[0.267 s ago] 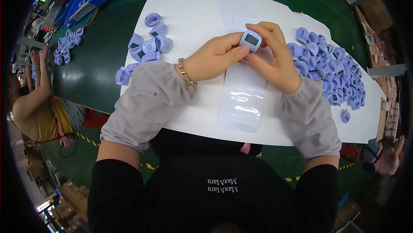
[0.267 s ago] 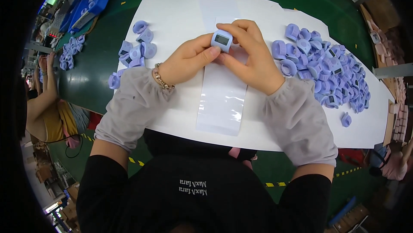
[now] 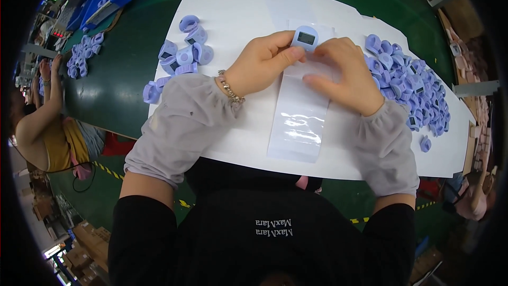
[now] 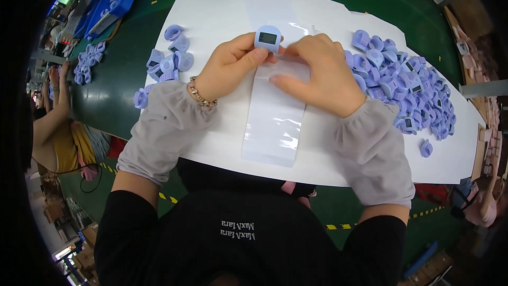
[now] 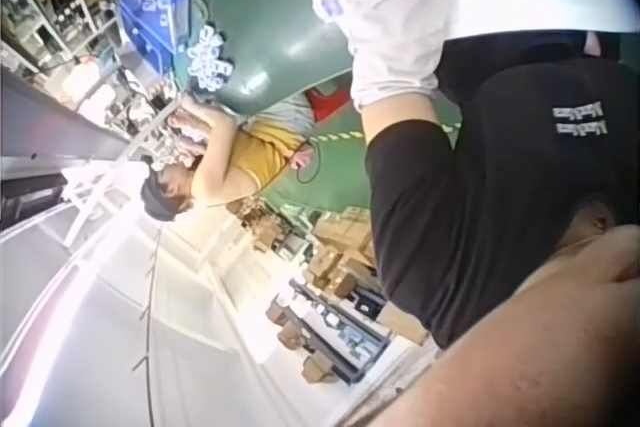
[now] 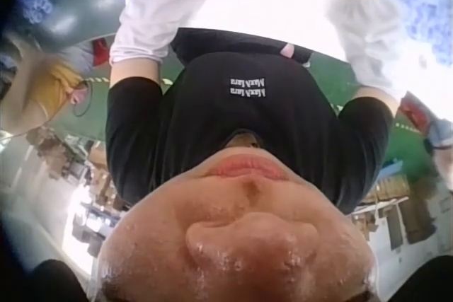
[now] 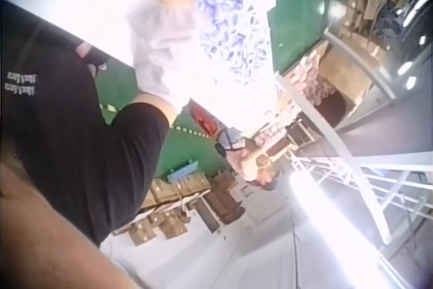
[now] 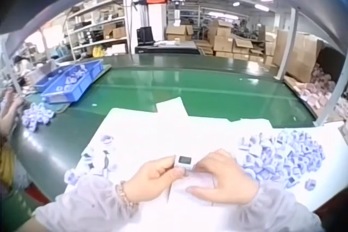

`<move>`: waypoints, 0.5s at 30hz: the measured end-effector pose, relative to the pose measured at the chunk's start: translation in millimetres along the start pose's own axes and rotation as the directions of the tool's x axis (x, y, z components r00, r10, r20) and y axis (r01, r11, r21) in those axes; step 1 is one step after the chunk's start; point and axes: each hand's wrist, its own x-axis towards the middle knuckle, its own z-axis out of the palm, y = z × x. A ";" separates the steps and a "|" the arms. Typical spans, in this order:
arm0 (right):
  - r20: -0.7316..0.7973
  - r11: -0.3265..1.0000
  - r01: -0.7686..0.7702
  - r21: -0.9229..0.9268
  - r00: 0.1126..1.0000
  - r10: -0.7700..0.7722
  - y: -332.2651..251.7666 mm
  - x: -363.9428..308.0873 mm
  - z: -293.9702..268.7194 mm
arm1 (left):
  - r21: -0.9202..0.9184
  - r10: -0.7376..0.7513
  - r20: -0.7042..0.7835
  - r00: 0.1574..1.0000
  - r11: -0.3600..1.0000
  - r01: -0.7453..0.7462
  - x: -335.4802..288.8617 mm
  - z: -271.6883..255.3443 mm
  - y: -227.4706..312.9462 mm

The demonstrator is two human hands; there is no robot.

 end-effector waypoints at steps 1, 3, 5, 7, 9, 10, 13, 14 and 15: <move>0.091 0.992 0.014 -0.125 0.996 -0.002 -3.2 -3.4 -2.7 | 0.000 0.000 0.000 1.000 1.000 0.000 1.2 2.0 0.9; 0.181 0.969 0.039 -0.245 0.984 0.006 -3.5 -5.3 -1.7 | -0.102 0.000 -0.141 0.990 0.995 -0.014 3.3 6.3 4.3; 0.147 0.984 0.071 -0.165 0.988 -0.047 -0.3 -8.6 3.2 | -0.117 -0.010 -0.142 0.990 0.993 -0.007 4.9 6.6 4.8; 0.142 0.987 0.087 -0.133 0.987 -0.068 6.5 -6.9 7.5 | -0.131 -0.021 -0.145 0.989 0.991 0.002 5.2 6.8 5.5; 0.138 0.989 0.105 -0.100 0.986 -0.091 7.6 -5.9 9.7 | -0.152 -0.055 -0.165 0.985 0.988 0.030 4.4 7.2 6.5; 0.114 0.995 0.088 -0.048 0.990 -0.082 5.3 -4.5 11.4 | -0.152 -0.056 -0.166 0.984 0.988 0.030 4.0 6.8 7.3; 0.061 0.995 0.096 -0.012 0.994 -0.095 3.8 -2.8 16.4 | -0.092 -0.056 -0.187 0.981 0.995 0.039 3.0 5.1 9.0; 0.031 0.992 0.119 -0.029 0.992 -0.119 4.6 -2.9 17.9 | -0.080 -0.075 -0.201 0.977 0.995 0.060 3.0 3.7 9.3; 0.032 0.993 0.118 -0.029 0.993 -0.117 6.3 -2.6 18.4 | -0.068 -0.093 -0.215 0.972 0.994 0.080 3.3 2.7 9.0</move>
